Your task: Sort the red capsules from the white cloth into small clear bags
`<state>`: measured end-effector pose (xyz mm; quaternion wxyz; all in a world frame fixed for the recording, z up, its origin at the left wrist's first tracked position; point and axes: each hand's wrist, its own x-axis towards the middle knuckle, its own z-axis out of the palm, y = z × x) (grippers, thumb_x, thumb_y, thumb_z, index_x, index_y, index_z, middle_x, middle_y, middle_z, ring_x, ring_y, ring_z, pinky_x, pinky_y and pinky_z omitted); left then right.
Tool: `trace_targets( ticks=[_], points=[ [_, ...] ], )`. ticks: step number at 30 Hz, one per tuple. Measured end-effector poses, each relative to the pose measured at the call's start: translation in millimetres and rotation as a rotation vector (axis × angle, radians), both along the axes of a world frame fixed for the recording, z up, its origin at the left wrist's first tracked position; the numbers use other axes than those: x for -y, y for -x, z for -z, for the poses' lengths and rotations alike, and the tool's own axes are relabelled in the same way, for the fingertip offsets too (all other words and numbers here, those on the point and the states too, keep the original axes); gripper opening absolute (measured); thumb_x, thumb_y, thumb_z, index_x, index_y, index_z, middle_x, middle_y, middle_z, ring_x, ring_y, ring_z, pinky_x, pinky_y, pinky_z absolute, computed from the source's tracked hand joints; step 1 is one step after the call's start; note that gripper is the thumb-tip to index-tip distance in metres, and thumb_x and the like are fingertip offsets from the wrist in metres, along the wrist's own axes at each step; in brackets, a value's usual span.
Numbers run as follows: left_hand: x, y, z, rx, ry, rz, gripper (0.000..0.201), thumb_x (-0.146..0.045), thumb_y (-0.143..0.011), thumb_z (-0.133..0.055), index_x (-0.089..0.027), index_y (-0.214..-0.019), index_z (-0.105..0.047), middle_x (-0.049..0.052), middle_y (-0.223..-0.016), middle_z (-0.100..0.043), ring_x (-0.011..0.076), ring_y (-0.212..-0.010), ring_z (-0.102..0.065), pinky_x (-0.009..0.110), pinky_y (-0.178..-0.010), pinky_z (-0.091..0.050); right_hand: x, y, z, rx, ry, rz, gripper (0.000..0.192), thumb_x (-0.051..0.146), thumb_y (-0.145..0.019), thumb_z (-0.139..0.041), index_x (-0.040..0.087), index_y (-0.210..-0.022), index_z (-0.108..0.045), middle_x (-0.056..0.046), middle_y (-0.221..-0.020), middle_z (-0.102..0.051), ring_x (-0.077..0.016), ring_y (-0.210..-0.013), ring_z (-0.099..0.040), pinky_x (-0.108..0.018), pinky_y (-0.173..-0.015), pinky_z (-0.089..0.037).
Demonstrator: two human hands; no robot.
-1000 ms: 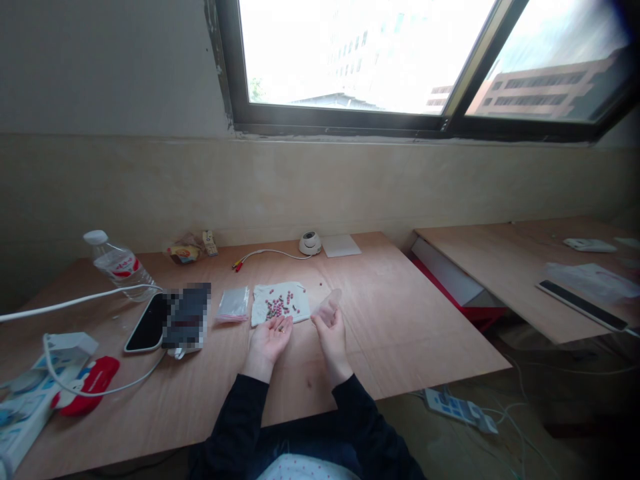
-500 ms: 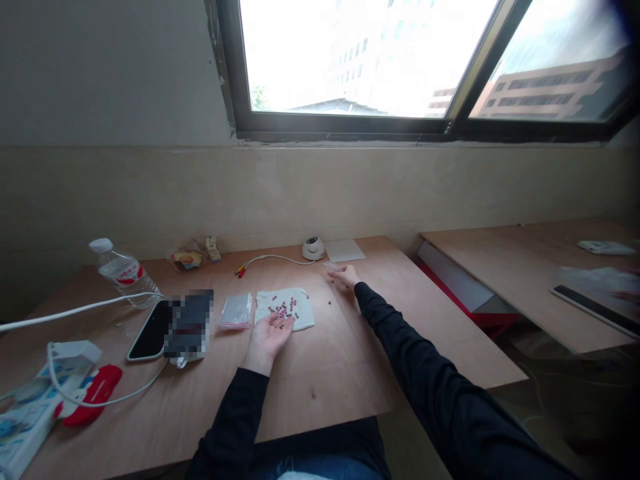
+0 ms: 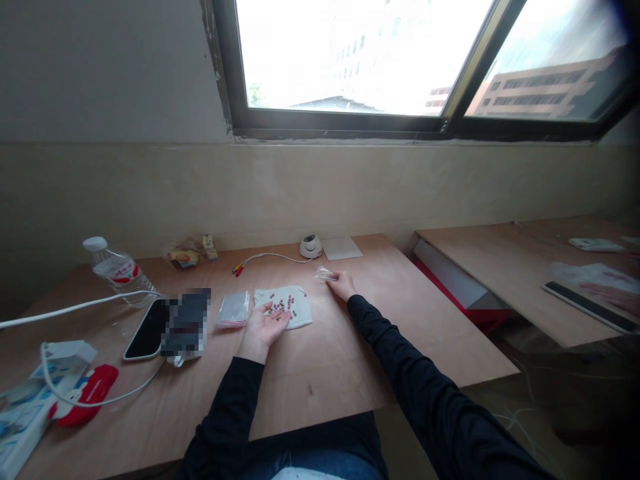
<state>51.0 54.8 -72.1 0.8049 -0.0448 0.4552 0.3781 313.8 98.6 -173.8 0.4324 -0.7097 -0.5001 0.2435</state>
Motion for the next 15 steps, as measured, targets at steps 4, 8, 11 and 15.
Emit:
trace_targets(
  ticks=[4, 8, 11, 15],
  points=[
    [-1, 0, 1.1, -0.014, 0.004, 0.011, 0.027, -0.015, -0.085, -0.04, -0.015, -0.111, -0.047, 0.02, -0.13, -0.041, 0.0289, -0.124, -0.044, 0.037, -0.078, -0.055, 9, 5, 3.4, 0.085, -0.11, 0.034, 0.017, 0.013, -0.068, -0.055, 0.012, -0.078, -0.069, -0.008, -0.078, -0.071, -0.0229, -0.077, -0.063, -0.029, -0.07, -0.047],
    [-3, 1, 4.1, -0.021, 0.0, 0.014, 0.024, -0.015, -0.086, -0.04, -0.013, -0.109, -0.047, 0.022, -0.123, -0.045, 0.0292, -0.122, -0.045, 0.037, -0.077, -0.055, 12, 12, 5.3, 0.117, -0.155, 0.068, 0.02, 0.015, -0.066, -0.051, 0.012, -0.076, -0.068, -0.008, -0.077, -0.071, -0.0214, -0.073, -0.062, -0.028, -0.068, -0.047],
    [-4, 1, 5.8, -0.026, 0.001, 0.022, 0.023, -0.015, -0.086, -0.039, -0.012, -0.107, -0.048, 0.022, -0.12, -0.047, 0.0289, -0.119, -0.048, 0.036, -0.078, -0.054, 10, 14, 4.5, 0.105, -0.148, 0.059, 0.022, 0.016, -0.066, -0.051, 0.011, -0.079, -0.068, -0.008, -0.076, -0.071, -0.0202, -0.07, -0.062, -0.026, -0.064, -0.046],
    [-4, 1, 4.5, -0.037, 0.011, 0.034, 0.023, -0.016, -0.084, -0.042, -0.014, -0.106, -0.049, 0.02, -0.12, -0.047, 0.0277, -0.115, -0.051, 0.036, -0.077, -0.054, 9, 17, -0.2, 0.087, -0.107, 0.021, 0.018, 0.017, -0.064, -0.054, 0.012, -0.074, -0.067, -0.004, -0.065, -0.067, -0.0182, -0.063, -0.06, -0.022, -0.055, -0.044]
  ],
)
